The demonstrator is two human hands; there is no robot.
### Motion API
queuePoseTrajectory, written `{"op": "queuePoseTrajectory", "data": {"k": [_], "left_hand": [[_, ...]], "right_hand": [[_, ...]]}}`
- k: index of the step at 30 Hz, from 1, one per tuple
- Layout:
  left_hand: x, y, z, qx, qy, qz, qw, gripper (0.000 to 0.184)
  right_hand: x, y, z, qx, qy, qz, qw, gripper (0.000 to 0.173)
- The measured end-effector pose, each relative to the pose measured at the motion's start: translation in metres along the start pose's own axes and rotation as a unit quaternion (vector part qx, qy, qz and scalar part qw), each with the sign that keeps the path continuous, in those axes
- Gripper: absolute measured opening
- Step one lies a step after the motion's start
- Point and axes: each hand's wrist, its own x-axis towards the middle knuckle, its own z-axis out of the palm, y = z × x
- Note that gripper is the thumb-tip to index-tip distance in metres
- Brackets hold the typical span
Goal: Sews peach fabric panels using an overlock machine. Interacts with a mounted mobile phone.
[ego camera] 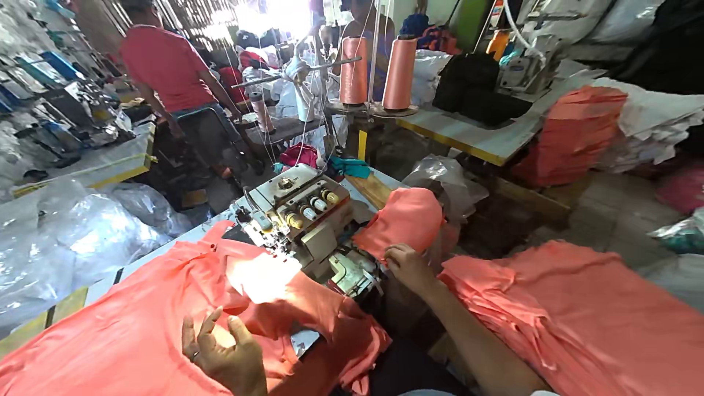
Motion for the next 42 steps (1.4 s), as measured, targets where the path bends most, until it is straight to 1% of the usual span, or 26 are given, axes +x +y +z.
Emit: {"op": "queuePoseTrajectory", "data": {"k": [2,4,7,8,9,10,12,13,14,15,16,17,18,19,20,22,24,25,27,28,30,31,33,36,39,42], "left_hand": [[0.001,0.012,-0.001,-0.019,0.001,0.009,1.0,0.034],[0.004,0.024,-0.002,-0.051,-0.002,0.02,0.998,0.034],[0.008,0.042,-0.01,-0.111,-0.045,0.065,0.991,0.034],[0.008,0.048,-0.015,-0.13,-0.068,0.082,0.986,0.032],[0.008,0.054,-0.018,-0.153,-0.09,0.089,0.98,0.028],[0.007,0.06,-0.02,-0.182,-0.109,0.086,0.973,0.023],[0.003,0.074,-0.018,-0.253,-0.154,0.057,0.953,0.015],[0.0,0.082,-0.016,-0.285,-0.189,0.036,0.939,0.016],[-0.002,0.089,-0.013,-0.317,-0.239,0.013,0.918,0.024],[-0.003,0.093,-0.012,-0.352,-0.305,-0.006,0.885,0.037],[-0.002,0.094,-0.011,-0.382,-0.367,-0.016,0.848,0.048],[0.001,0.094,-0.013,-0.401,-0.413,-0.017,0.818,0.049],[0.006,0.093,-0.018,-0.411,-0.443,-0.011,0.797,0.037],[0.012,0.091,-0.024,-0.416,-0.457,0.005,0.787,0.019],[0.02,0.088,-0.031,-0.412,-0.461,0.024,0.786,0.013],[0.038,0.081,-0.045,-0.352,-0.437,0.059,0.826,0.017],[0.057,0.073,-0.045,-0.25,-0.408,0.072,0.875,0.016],[0.065,0.067,-0.038,-0.177,-0.402,0.073,0.896,0.016],[0.078,0.05,-0.013,-0.052,-0.393,0.059,0.916,0.019],[0.081,0.041,0.002,-0.029,-0.38,0.046,0.923,0.019],[0.085,0.023,0.024,-0.051,-0.372,0.028,0.926,0.016],[0.085,0.017,0.031,-0.085,-0.377,0.024,0.922,0.013],[0.083,0.011,0.033,-0.158,-0.407,0.02,0.899,0.012],[0.082,0.012,0.02,-0.232,-0.443,-0.013,0.866,0.009],[0.079,0.01,0.024,-0.197,-0.417,-0.034,0.887,0.009],[0.08,0.009,0.032,-0.154,-0.405,-0.027,0.901,0.013]], "right_hand": [[0.013,0.009,-0.006,0.049,-0.004,0.021,0.999,0.018],[0.037,0.025,-0.019,0.113,0.013,0.083,0.99,0.021],[0.074,0.055,-0.044,0.158,0.182,0.203,0.949,0.028],[0.084,0.059,-0.054,0.177,0.239,0.231,0.926,0.031],[0.09,0.054,-0.065,0.184,0.271,0.233,0.916,0.032],[0.09,0.042,-0.076,0.165,0.266,0.198,0.929,0.032],[0.076,-0.001,-0.09,0.058,0.173,0.048,0.982,0.026],[0.065,-0.026,-0.089,0.012,0.107,-0.041,0.993,0.022],[0.051,-0.053,-0.083,-0.02,0.048,-0.125,0.991,0.02],[0.034,-0.077,-0.073,-0.027,0.014,-0.208,0.978,0.019],[0.015,-0.098,-0.061,-0.003,0.016,-0.287,0.958,0.016],[-0.002,-0.115,-0.051,0.055,0.04,-0.354,0.933,0.015],[-0.015,-0.128,-0.044,0.135,0.055,-0.395,0.907,0.016],[-0.025,-0.138,-0.039,0.221,0.056,-0.405,0.885,0.018],[-0.034,-0.143,-0.035,0.299,0.034,-0.384,0.873,0.026],[-0.041,-0.144,-0.022,0.4,-0.061,-0.286,0.868,0.041],[-0.034,-0.138,-0.006,0.447,-0.18,-0.167,0.86,0.036],[-0.026,-0.133,0.007,0.455,-0.204,-0.122,0.858,0.028],[-0.01,-0.124,0.041,0.438,-0.156,-0.078,0.882,0.017],[-0.003,-0.12,0.058,0.415,-0.106,-0.07,0.901,0.015],[0.008,-0.117,0.083,0.381,-0.041,-0.056,0.922,0.015],[0.013,-0.115,0.091,0.378,-0.037,-0.04,0.924,0.015],[0.016,-0.111,0.094,0.388,-0.083,-0.003,0.918,0.017],[0.009,-0.108,0.085,0.407,-0.153,-0.01,0.901,0.015],[0.005,-0.107,0.088,0.404,-0.103,-0.037,0.908,0.014],[0.009,-0.101,0.101,0.382,-0.068,-0.041,0.921,0.017]]}}
